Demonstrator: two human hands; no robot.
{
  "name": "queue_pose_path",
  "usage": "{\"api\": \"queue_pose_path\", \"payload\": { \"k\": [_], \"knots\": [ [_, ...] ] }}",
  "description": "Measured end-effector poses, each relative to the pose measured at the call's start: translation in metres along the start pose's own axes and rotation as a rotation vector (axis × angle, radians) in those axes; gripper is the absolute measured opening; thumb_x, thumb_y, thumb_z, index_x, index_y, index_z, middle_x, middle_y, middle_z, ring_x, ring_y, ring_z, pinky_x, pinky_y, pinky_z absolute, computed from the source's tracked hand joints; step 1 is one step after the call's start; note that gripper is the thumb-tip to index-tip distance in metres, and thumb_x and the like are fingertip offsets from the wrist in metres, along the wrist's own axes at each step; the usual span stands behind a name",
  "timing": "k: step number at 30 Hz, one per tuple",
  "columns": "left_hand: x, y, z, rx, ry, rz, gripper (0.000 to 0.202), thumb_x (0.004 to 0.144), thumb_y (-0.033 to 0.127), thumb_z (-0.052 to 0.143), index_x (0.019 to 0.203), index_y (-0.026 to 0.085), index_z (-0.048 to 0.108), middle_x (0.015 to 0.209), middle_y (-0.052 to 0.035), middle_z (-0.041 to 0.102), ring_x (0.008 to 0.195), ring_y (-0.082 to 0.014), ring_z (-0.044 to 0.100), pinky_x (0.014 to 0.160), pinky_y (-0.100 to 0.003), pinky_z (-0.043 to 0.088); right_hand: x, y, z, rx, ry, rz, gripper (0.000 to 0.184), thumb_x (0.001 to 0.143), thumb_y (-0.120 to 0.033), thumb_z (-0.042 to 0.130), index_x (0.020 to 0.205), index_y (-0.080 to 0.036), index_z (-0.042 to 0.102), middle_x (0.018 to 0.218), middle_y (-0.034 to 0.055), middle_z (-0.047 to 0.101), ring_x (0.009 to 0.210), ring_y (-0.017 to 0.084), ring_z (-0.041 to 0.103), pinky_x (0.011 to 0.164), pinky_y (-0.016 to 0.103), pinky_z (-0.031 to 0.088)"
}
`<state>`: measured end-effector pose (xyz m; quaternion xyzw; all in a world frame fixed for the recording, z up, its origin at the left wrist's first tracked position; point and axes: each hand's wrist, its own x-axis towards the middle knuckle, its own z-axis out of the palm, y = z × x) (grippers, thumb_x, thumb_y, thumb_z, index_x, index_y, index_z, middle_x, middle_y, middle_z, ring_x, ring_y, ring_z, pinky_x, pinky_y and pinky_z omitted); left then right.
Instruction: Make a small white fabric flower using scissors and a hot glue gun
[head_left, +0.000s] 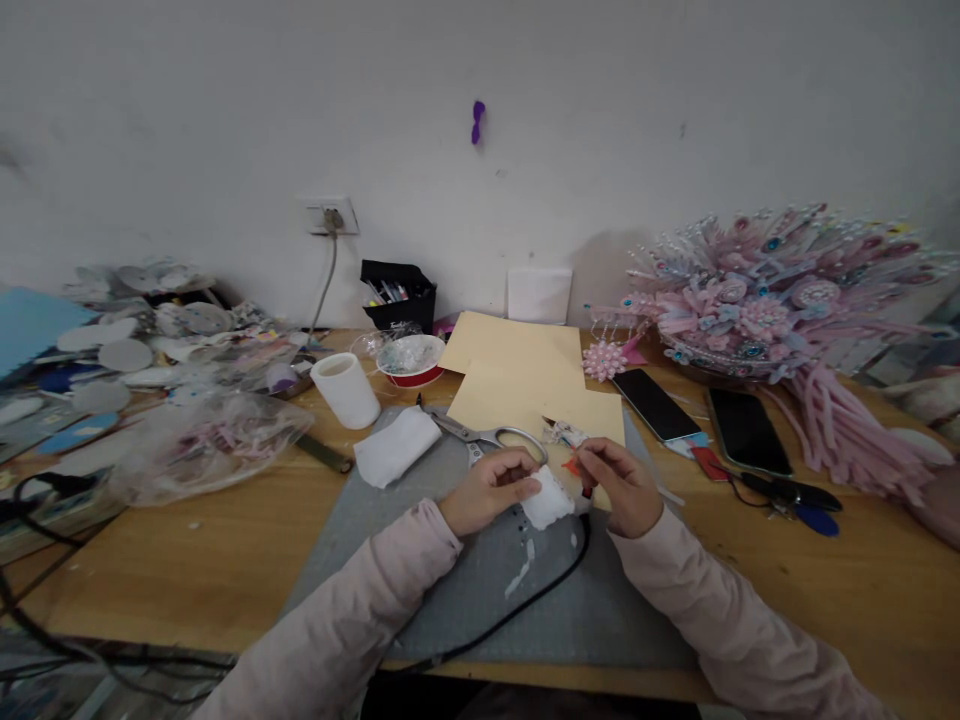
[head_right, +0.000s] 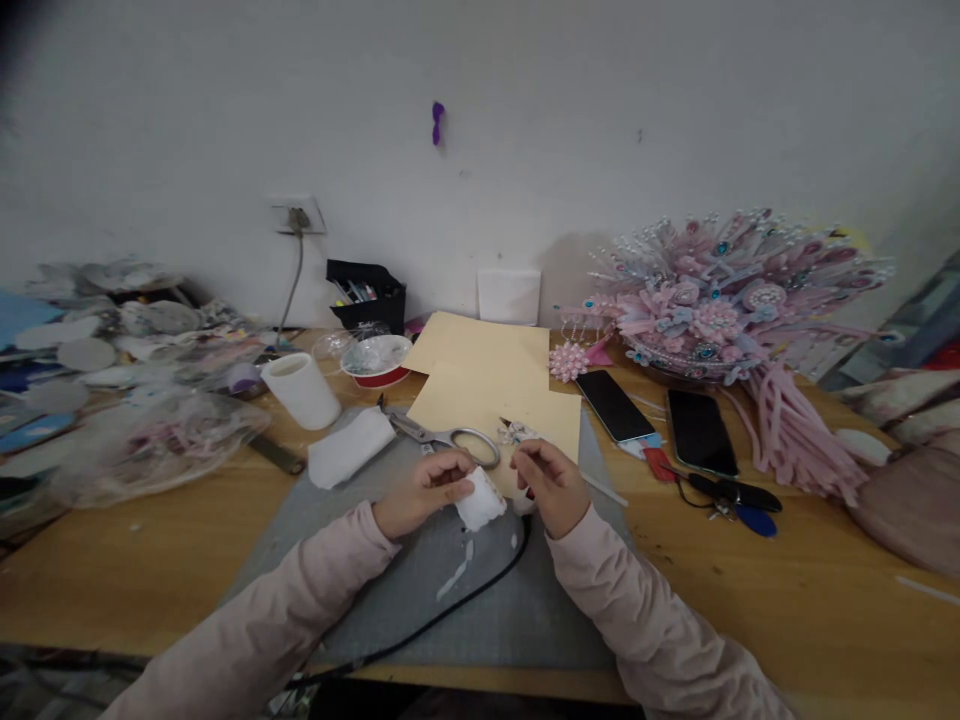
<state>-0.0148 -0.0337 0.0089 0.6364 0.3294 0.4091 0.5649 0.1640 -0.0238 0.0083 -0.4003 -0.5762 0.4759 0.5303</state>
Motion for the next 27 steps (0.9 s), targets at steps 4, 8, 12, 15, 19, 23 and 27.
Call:
{"api": "queue_pose_path", "payload": {
  "k": [4, 8, 12, 15, 19, 23, 27],
  "knots": [
    [0.000, 0.000, 0.000, -0.007, 0.016, -0.015, 0.034, 0.067, 0.045, 0.061, 0.070, 0.012, 0.052, 0.065, 0.0009, 0.045, 0.058, -0.0085, 0.039, 0.053, -0.021, 0.030, 0.010, -0.004, -0.009, 0.244, 0.044, 0.108, 0.027, 0.066, -0.045, 0.055, 0.060, -0.021, 0.044, 0.056, -0.0008, 0.053, 0.042, 0.010, 0.044, 0.039, 0.023, 0.035],
    [0.000, -0.001, -0.001, -0.027, 0.006, -0.020, 0.034, 0.067, 0.045, 0.061, 0.070, 0.012, 0.051, 0.065, 0.0005, 0.046, 0.059, -0.0089, 0.039, 0.054, -0.021, 0.030, 0.009, -0.005, -0.010, 0.193, -0.016, 0.114, 0.040, 0.072, -0.049, 0.045, 0.047, -0.022, 0.033, 0.038, -0.0038, 0.038, 0.035, 0.010, 0.037, 0.036, 0.023, 0.032],
    [-0.001, 0.000, -0.001, -0.023, -0.012, -0.009, 0.033, 0.067, 0.044, 0.062, 0.070, 0.012, 0.051, 0.065, 0.0009, 0.045, 0.059, -0.0086, 0.038, 0.053, -0.021, 0.029, -0.001, -0.004, -0.002, -0.059, -0.092, 0.037, 0.042, 0.071, -0.055, 0.050, 0.048, -0.020, 0.044, 0.040, -0.0037, 0.042, 0.038, 0.009, 0.038, 0.039, 0.023, 0.033],
    [-0.001, 0.003, 0.000, -0.023, -0.020, -0.018, 0.033, 0.066, 0.043, 0.062, 0.069, 0.012, 0.050, 0.064, 0.0017, 0.043, 0.057, -0.0079, 0.037, 0.052, -0.021, 0.028, -0.006, -0.004, 0.001, -0.140, -0.196, -0.037, 0.033, 0.060, -0.049, 0.064, 0.063, -0.018, 0.055, 0.051, -0.0024, 0.052, 0.044, 0.009, 0.043, 0.041, 0.022, 0.035],
    [-0.001, 0.004, 0.001, -0.041, -0.009, -0.024, 0.033, 0.065, 0.042, 0.064, 0.069, 0.013, 0.050, 0.064, 0.0016, 0.044, 0.058, -0.0083, 0.037, 0.053, -0.021, 0.028, -0.007, -0.005, 0.001, -0.293, -0.316, -0.063, 0.023, 0.064, -0.039, 0.063, 0.065, -0.017, 0.058, 0.051, -0.0020, 0.052, 0.045, 0.009, 0.043, 0.042, 0.021, 0.035],
    [-0.001, 0.002, 0.000, -0.031, -0.001, -0.014, 0.031, 0.065, 0.039, 0.064, 0.069, 0.012, 0.051, 0.065, 0.0014, 0.044, 0.059, -0.0085, 0.038, 0.053, -0.021, 0.028, -0.006, -0.004, 0.001, -0.261, -0.354, -0.024, 0.026, 0.066, -0.041, 0.061, 0.059, -0.017, 0.057, 0.049, -0.0022, 0.050, 0.045, 0.009, 0.041, 0.043, 0.021, 0.035],
    [-0.002, 0.001, -0.001, -0.062, 0.008, -0.040, 0.032, 0.063, 0.040, 0.066, 0.069, 0.012, 0.052, 0.063, 0.0019, 0.044, 0.057, -0.0079, 0.037, 0.053, -0.020, 0.028, -0.007, -0.003, 0.003, -0.185, -0.358, 0.029, 0.031, 0.065, -0.046, 0.060, 0.057, -0.016, 0.056, 0.047, -0.0027, 0.048, 0.045, 0.008, 0.040, 0.043, 0.021, 0.034]
  ]
}}
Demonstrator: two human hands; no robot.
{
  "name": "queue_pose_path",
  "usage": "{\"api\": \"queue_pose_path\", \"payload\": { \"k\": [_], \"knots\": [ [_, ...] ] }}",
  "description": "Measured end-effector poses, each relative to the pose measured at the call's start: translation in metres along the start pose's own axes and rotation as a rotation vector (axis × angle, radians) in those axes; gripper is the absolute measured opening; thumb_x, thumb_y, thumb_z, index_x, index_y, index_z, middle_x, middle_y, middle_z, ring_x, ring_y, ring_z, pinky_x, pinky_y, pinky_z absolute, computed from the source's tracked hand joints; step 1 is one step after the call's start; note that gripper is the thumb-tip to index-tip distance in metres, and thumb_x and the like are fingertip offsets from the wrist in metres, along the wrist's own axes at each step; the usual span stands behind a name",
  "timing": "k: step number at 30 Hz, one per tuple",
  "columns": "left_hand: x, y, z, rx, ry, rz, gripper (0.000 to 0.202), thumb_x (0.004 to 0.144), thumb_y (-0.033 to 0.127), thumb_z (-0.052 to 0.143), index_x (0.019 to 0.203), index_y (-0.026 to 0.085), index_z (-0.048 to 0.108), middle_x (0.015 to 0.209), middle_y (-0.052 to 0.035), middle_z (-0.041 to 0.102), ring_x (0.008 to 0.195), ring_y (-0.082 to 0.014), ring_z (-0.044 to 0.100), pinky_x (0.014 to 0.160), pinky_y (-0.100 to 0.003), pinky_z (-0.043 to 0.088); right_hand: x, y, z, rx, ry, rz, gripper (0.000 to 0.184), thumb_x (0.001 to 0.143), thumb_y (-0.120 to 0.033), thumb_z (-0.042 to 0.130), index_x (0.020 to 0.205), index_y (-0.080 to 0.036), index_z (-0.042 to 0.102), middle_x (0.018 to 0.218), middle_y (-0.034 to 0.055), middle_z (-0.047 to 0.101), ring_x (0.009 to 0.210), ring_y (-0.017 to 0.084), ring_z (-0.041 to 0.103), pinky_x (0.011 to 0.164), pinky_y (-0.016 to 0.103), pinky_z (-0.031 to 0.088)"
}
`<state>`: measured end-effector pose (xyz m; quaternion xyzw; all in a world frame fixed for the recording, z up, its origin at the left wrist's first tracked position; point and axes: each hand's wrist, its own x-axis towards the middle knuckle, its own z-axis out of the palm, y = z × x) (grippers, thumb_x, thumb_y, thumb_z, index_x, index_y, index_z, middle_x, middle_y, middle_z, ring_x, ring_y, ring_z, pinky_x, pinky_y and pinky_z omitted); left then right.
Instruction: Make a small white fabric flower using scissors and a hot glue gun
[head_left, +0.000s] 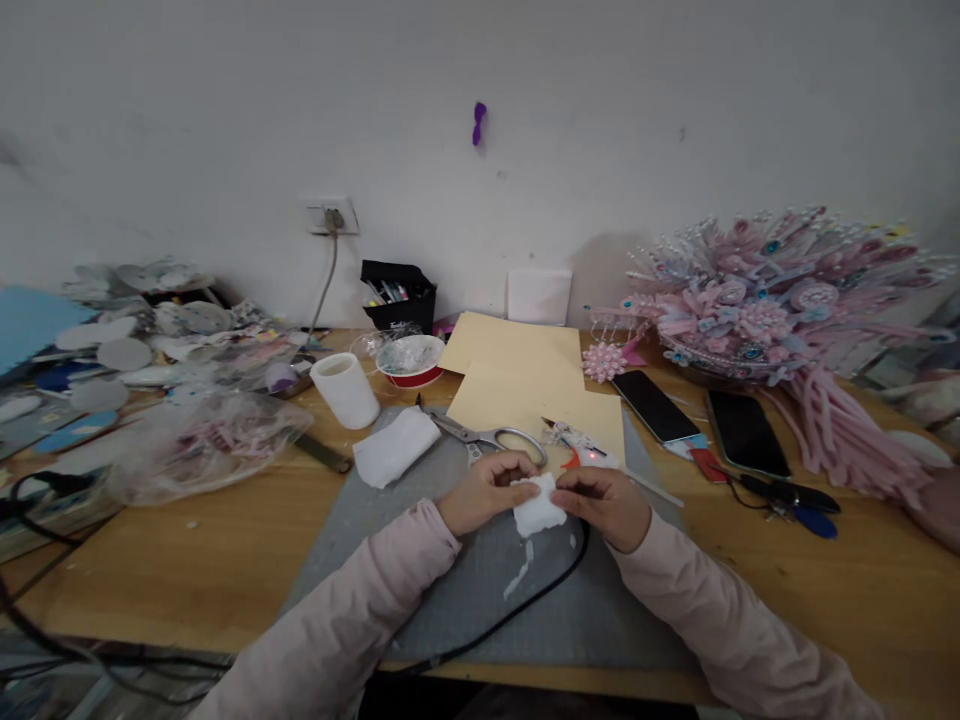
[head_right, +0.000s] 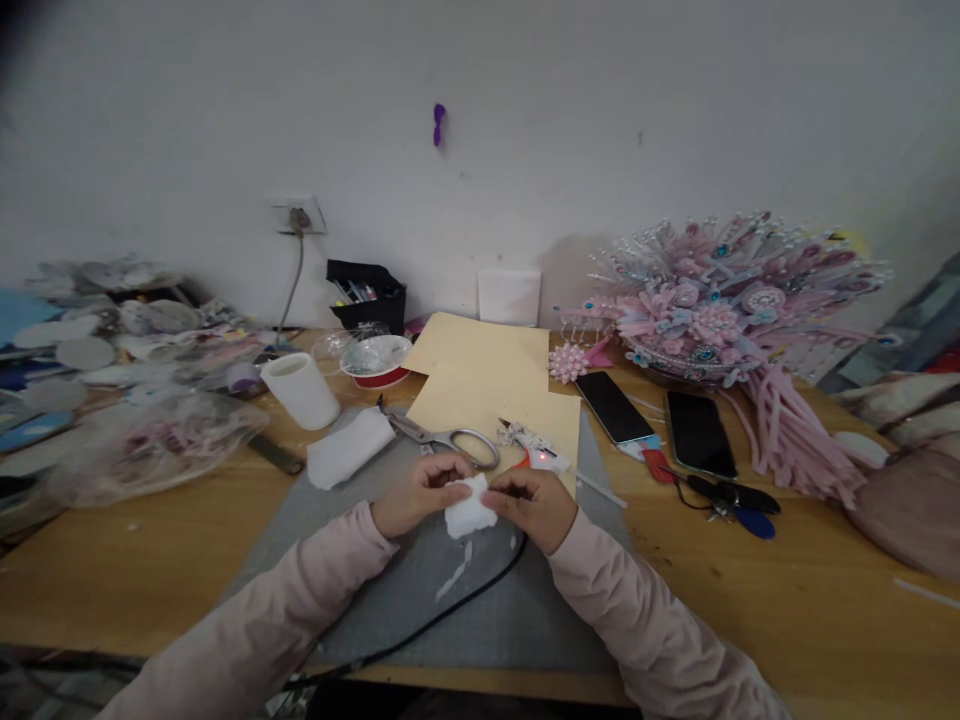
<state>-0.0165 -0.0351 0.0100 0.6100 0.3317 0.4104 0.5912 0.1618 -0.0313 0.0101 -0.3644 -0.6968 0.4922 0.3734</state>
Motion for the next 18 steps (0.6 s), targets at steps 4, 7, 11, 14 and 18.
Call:
{"api": "queue_pose_path", "payload": {
  "k": [4, 7, 11, 14, 18],
  "knots": [
    [0.000, 0.002, 0.001, -0.047, 0.008, -0.026, 0.032, 0.062, 0.040, 0.067, 0.069, 0.012, 0.054, 0.063, 0.0016, 0.046, 0.057, -0.0078, 0.039, 0.053, -0.020, 0.029, -0.001, -0.001, 0.002, 0.043, 0.037, 0.029, 0.031, 0.064, -0.045, 0.061, 0.056, -0.016, 0.056, 0.048, -0.0027, 0.047, 0.046, 0.008, 0.039, 0.044, 0.021, 0.033],
    [0.002, 0.003, 0.002, -0.108, 0.042, 0.001, 0.029, 0.062, 0.037, 0.067, 0.072, 0.013, 0.055, 0.067, 0.0010, 0.050, 0.059, -0.0082, 0.042, 0.056, -0.020, 0.033, -0.002, -0.002, 0.003, 0.052, 0.081, 0.017, 0.028, 0.066, -0.041, 0.061, 0.056, -0.015, 0.056, 0.049, -0.0021, 0.048, 0.047, 0.009, 0.040, 0.046, 0.022, 0.033],
    [0.003, -0.001, 0.002, -0.209, 0.052, 0.022, 0.031, 0.059, 0.034, 0.071, 0.077, 0.014, 0.055, 0.070, 0.0008, 0.052, 0.063, -0.0091, 0.045, 0.059, -0.021, 0.034, -0.002, 0.001, 0.000, 0.067, 0.194, -0.020, 0.025, 0.066, -0.039, 0.061, 0.060, -0.015, 0.057, 0.051, -0.0015, 0.049, 0.048, 0.010, 0.041, 0.046, 0.023, 0.033],
    [0.003, -0.006, 0.001, -0.239, 0.010, -0.016, 0.032, 0.058, 0.035, 0.071, 0.074, 0.013, 0.055, 0.068, 0.0007, 0.052, 0.064, -0.0100, 0.046, 0.060, -0.021, 0.034, -0.002, 0.002, -0.002, 0.080, 0.223, -0.043, 0.025, 0.066, -0.040, 0.061, 0.061, -0.015, 0.057, 0.051, -0.0013, 0.050, 0.048, 0.010, 0.042, 0.046, 0.023, 0.034],
    [0.002, -0.009, -0.001, -0.226, 0.037, -0.026, 0.035, 0.055, 0.039, 0.072, 0.068, 0.013, 0.053, 0.064, 0.0016, 0.050, 0.060, -0.0088, 0.044, 0.056, -0.021, 0.032, -0.002, 0.000, -0.001, 0.087, 0.192, -0.067, 0.028, 0.067, -0.044, 0.059, 0.063, -0.016, 0.056, 0.052, -0.0012, 0.048, 0.049, 0.011, 0.043, 0.047, 0.024, 0.035]
  ]
}}
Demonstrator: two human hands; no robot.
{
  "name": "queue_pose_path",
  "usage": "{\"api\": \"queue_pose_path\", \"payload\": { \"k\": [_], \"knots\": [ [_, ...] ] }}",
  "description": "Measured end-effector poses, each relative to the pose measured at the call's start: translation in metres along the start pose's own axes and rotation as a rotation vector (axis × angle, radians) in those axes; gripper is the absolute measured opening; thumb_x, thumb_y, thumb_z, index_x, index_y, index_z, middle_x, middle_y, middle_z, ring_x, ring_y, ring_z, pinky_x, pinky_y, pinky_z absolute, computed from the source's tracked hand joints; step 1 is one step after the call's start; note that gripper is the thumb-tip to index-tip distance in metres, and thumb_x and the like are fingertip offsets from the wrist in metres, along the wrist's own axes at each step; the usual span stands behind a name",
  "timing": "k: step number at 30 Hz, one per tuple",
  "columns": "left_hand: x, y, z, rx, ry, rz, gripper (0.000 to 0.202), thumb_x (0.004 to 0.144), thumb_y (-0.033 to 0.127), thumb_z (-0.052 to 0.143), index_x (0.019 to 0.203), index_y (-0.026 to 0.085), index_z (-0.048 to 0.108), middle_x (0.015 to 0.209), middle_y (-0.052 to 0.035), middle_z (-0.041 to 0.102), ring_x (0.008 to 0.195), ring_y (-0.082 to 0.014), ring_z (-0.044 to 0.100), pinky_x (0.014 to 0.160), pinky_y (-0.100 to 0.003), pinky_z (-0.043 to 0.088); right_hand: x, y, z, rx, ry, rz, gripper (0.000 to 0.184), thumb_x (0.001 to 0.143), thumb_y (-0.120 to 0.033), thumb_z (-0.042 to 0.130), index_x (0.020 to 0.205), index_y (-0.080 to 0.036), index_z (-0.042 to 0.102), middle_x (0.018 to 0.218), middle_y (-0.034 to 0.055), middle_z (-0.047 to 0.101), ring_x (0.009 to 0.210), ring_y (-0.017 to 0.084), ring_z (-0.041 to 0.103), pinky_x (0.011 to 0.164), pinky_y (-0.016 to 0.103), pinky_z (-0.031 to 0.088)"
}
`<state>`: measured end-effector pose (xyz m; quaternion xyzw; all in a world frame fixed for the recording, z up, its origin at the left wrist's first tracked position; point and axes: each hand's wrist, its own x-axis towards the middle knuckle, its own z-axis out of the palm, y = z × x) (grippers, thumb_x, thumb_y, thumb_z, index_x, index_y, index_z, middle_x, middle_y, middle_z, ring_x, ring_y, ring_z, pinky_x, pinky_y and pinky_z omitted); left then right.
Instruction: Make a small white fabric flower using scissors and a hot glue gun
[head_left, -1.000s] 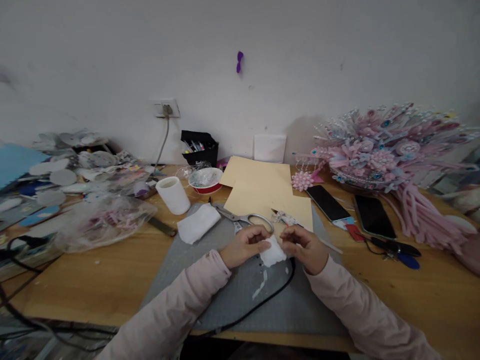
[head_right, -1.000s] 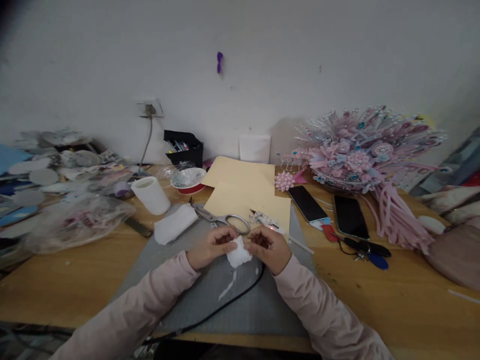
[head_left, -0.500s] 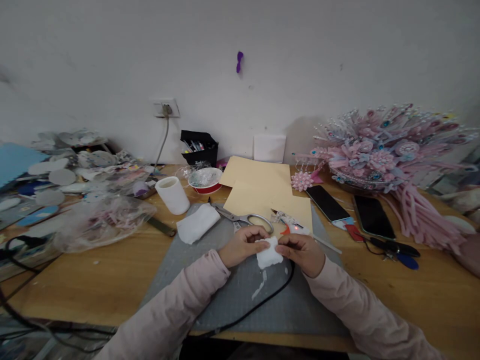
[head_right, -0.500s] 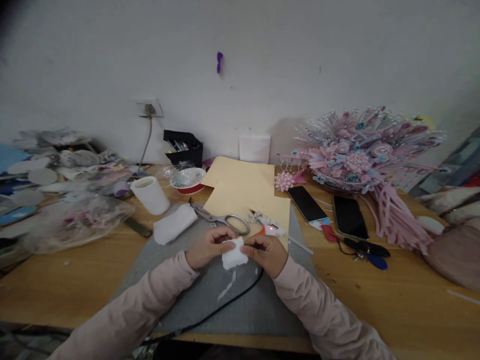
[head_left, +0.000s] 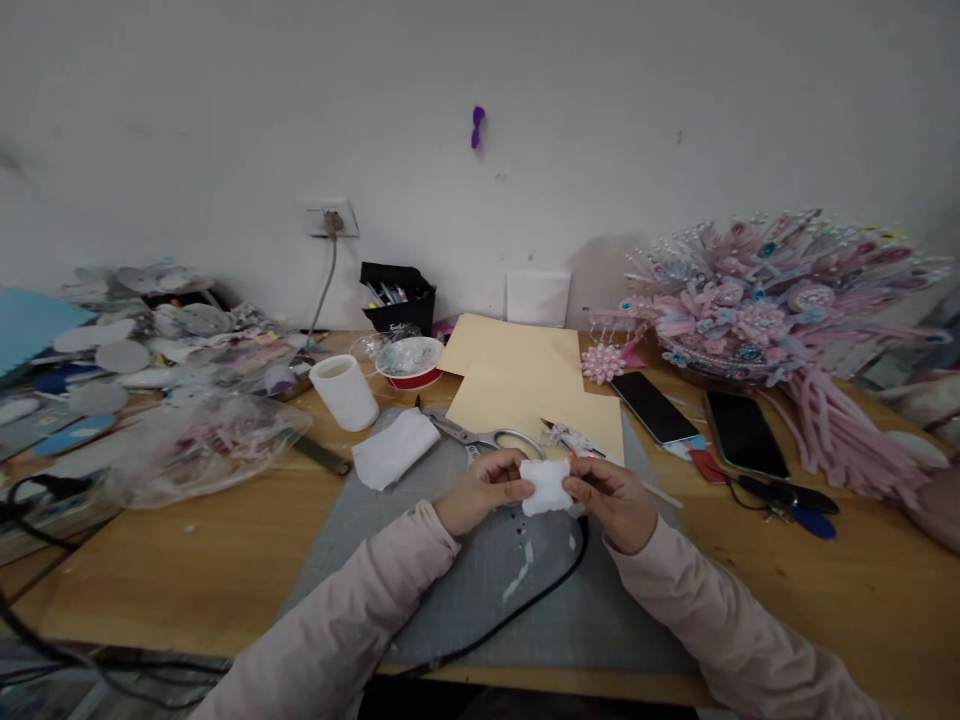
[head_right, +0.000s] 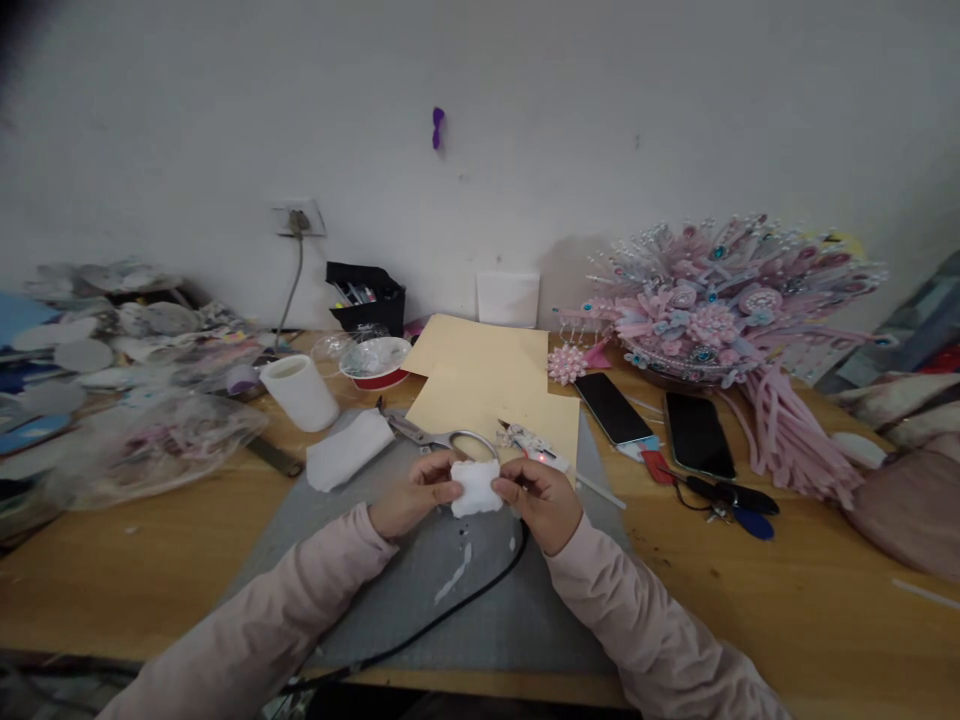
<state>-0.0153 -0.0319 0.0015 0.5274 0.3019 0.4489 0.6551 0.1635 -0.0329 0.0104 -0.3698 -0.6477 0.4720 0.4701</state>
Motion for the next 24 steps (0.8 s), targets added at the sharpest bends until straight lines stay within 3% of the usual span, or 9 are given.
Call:
{"api": "queue_pose_path", "payload": {
  "k": [6, 10, 15, 20, 24],
  "knots": [
    [-0.0022, 0.0022, 0.0006, 0.167, 0.028, 0.017, 0.040, 0.059, 0.049, 0.065, 0.060, 0.014, 0.044, 0.056, 0.0033, 0.045, 0.052, -0.0076, 0.040, 0.050, -0.020, 0.028, 0.0002, -0.0011, 0.0012, -0.036, -0.015, -0.044, 0.032, 0.068, -0.048, 0.057, 0.063, -0.017, 0.054, 0.054, -0.0008, 0.048, 0.051, 0.011, 0.043, 0.048, 0.023, 0.036],
    [-0.0042, 0.0039, 0.0003, 0.484, 0.008, 0.144, 0.042, 0.072, 0.055, 0.048, 0.060, 0.015, 0.044, 0.051, 0.0029, 0.044, 0.050, -0.0090, 0.039, 0.049, -0.021, 0.028, -0.0008, 0.0018, 0.0006, -0.078, -0.014, -0.071, 0.032, 0.072, -0.048, 0.053, 0.066, -0.017, 0.053, 0.057, -0.0006, 0.048, 0.052, 0.011, 0.043, 0.048, 0.023, 0.036],
    [-0.0059, 0.0075, 0.0013, 0.794, 0.015, 0.258, 0.039, 0.083, 0.048, 0.032, 0.060, 0.017, 0.040, 0.054, 0.0023, 0.041, 0.053, -0.0105, 0.037, 0.052, -0.023, 0.028, -0.0038, 0.0031, 0.0011, -0.174, -0.022, -0.115, 0.028, 0.078, -0.042, 0.047, 0.068, -0.017, 0.051, 0.057, -0.0017, 0.045, 0.052, 0.011, 0.041, 0.048, 0.023, 0.033],
    [-0.0071, 0.0065, 0.0051, 0.881, 0.053, 0.307, 0.033, 0.086, 0.040, 0.024, 0.064, 0.019, 0.036, 0.058, 0.0018, 0.039, 0.056, -0.0119, 0.037, 0.054, -0.025, 0.030, -0.0042, -0.0009, 0.0032, -0.362, -0.081, -0.180, 0.034, 0.084, -0.039, 0.038, 0.057, -0.019, 0.043, 0.050, -0.0027, 0.042, 0.048, 0.010, 0.040, 0.047, 0.022, 0.031],
    [-0.0090, 0.0010, 0.0057, 0.911, 0.071, 0.327, 0.031, 0.088, 0.038, 0.020, 0.071, 0.019, 0.036, 0.064, -0.0005, 0.042, 0.059, -0.0132, 0.039, 0.056, -0.026, 0.033, -0.0044, -0.0023, 0.0048, -0.323, -0.123, -0.143, 0.037, 0.085, -0.041, 0.035, 0.056, -0.019, 0.041, 0.049, -0.0028, 0.044, 0.048, 0.010, 0.042, 0.047, 0.022, 0.032]
  ]
}}
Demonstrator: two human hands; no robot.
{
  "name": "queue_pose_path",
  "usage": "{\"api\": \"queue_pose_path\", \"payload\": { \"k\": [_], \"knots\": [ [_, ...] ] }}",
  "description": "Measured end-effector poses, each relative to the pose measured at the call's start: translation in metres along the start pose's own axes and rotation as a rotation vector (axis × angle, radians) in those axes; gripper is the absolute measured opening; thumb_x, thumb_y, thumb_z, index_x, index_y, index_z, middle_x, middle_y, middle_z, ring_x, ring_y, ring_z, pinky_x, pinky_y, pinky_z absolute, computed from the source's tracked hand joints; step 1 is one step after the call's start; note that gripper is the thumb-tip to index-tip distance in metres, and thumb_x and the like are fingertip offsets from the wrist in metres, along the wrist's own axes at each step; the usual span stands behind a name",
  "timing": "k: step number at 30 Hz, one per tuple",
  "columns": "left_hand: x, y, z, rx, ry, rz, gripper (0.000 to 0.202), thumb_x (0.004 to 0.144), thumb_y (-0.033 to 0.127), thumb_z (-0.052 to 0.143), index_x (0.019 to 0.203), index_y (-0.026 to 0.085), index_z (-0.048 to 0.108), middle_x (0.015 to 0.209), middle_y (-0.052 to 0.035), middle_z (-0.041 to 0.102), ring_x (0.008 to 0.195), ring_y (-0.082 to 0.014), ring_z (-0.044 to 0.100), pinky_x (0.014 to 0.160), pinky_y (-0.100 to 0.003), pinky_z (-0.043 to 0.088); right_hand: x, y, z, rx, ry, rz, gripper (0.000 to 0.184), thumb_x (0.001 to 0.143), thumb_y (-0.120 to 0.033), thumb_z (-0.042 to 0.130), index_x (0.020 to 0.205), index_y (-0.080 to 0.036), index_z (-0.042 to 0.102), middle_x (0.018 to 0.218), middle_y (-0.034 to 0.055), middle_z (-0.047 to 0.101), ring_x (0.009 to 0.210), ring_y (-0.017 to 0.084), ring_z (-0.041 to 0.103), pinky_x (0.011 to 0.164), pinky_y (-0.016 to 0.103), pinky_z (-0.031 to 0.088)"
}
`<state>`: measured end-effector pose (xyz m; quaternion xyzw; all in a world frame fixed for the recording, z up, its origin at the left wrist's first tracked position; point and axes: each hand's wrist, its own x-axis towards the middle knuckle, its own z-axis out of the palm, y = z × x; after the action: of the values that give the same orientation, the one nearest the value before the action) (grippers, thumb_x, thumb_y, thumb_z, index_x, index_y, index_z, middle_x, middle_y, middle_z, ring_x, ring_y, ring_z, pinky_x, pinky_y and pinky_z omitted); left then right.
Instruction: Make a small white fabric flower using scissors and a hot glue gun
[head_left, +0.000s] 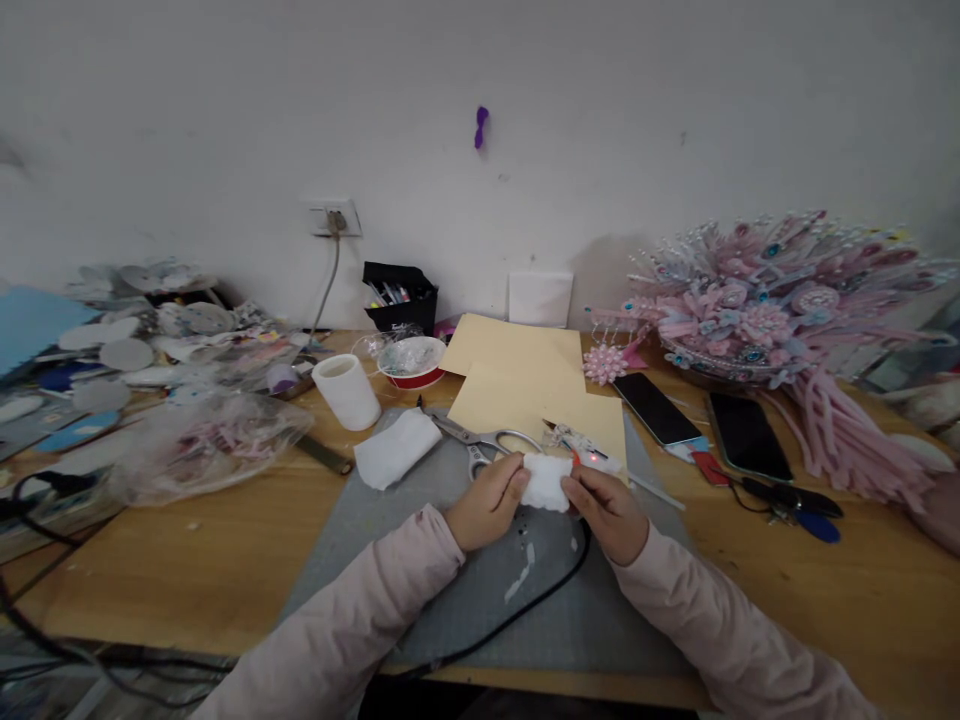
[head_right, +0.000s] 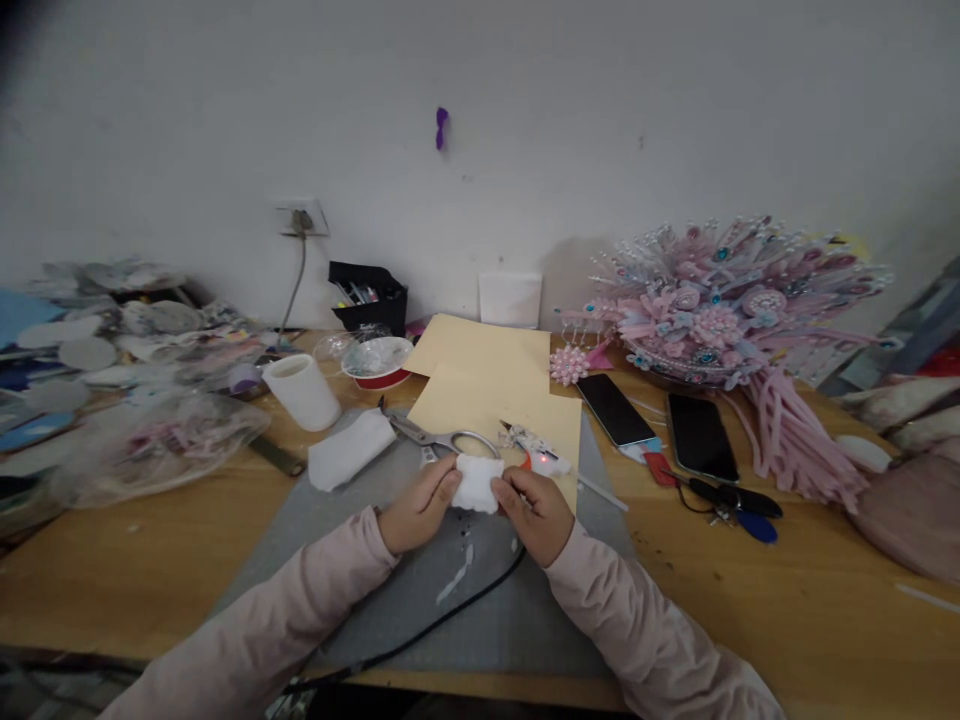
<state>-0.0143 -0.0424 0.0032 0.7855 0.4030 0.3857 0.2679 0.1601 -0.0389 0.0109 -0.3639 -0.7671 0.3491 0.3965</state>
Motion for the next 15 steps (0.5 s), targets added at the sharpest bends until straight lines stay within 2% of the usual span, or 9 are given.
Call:
{"api": "queue_pose_path", "payload": {
  "k": [4, 8, 12, 15],
  "knots": [
    [-0.0021, -0.0017, 0.0014, 0.034, -0.009, 0.013, 0.032, 0.088, 0.038, 0.017, 0.073, 0.018, 0.038, 0.067, -0.0031, 0.045, 0.061, -0.0143, 0.041, 0.057, -0.028, 0.034, -0.0009, 0.0000, 0.0014, 0.088, -0.018, 0.058, 0.040, 0.084, -0.046, 0.035, 0.056, -0.019, 0.041, 0.049, -0.0030, 0.044, 0.048, 0.010, 0.042, 0.047, 0.021, 0.033],
    [0.0005, -0.0010, 0.0010, 0.019, -0.005, -0.022, 0.033, 0.088, 0.039, 0.019, 0.073, 0.018, 0.039, 0.064, -0.0011, 0.044, 0.060, -0.0134, 0.040, 0.056, -0.026, 0.033, -0.0007, 0.0011, 0.0025, 0.102, -0.014, 0.091, 0.041, 0.083, -0.048, 0.035, 0.055, -0.019, 0.041, 0.049, -0.0030, 0.044, 0.048, 0.010, 0.042, 0.047, 0.021, 0.034],
    [0.0044, -0.0009, 0.0009, -0.123, 0.008, -0.134, 0.038, 0.085, 0.047, 0.025, 0.064, 0.018, 0.039, 0.057, 0.0016, 0.040, 0.055, -0.0116, 0.038, 0.053, -0.025, 0.031, 0.0000, 0.0026, 0.0035, 0.026, 0.043, 0.082, 0.039, 0.084, -0.044, 0.035, 0.055, -0.019, 0.041, 0.049, -0.0027, 0.043, 0.048, 0.010, 0.042, 0.047, 0.022, 0.033],
    [0.0050, -0.0020, 0.0025, -0.270, -0.024, -0.237, 0.050, 0.083, 0.054, 0.018, 0.055, 0.018, 0.038, 0.051, 0.0019, 0.038, 0.050, -0.0110, 0.036, 0.052, -0.026, 0.030, 0.0001, 0.0026, 0.0052, -0.086, 0.083, 0.043, 0.037, 0.085, -0.040, 0.035, 0.054, -0.020, 0.040, 0.048, -0.0027, 0.042, 0.047, 0.011, 0.040, 0.047, 0.023, 0.032]
  ]
}}
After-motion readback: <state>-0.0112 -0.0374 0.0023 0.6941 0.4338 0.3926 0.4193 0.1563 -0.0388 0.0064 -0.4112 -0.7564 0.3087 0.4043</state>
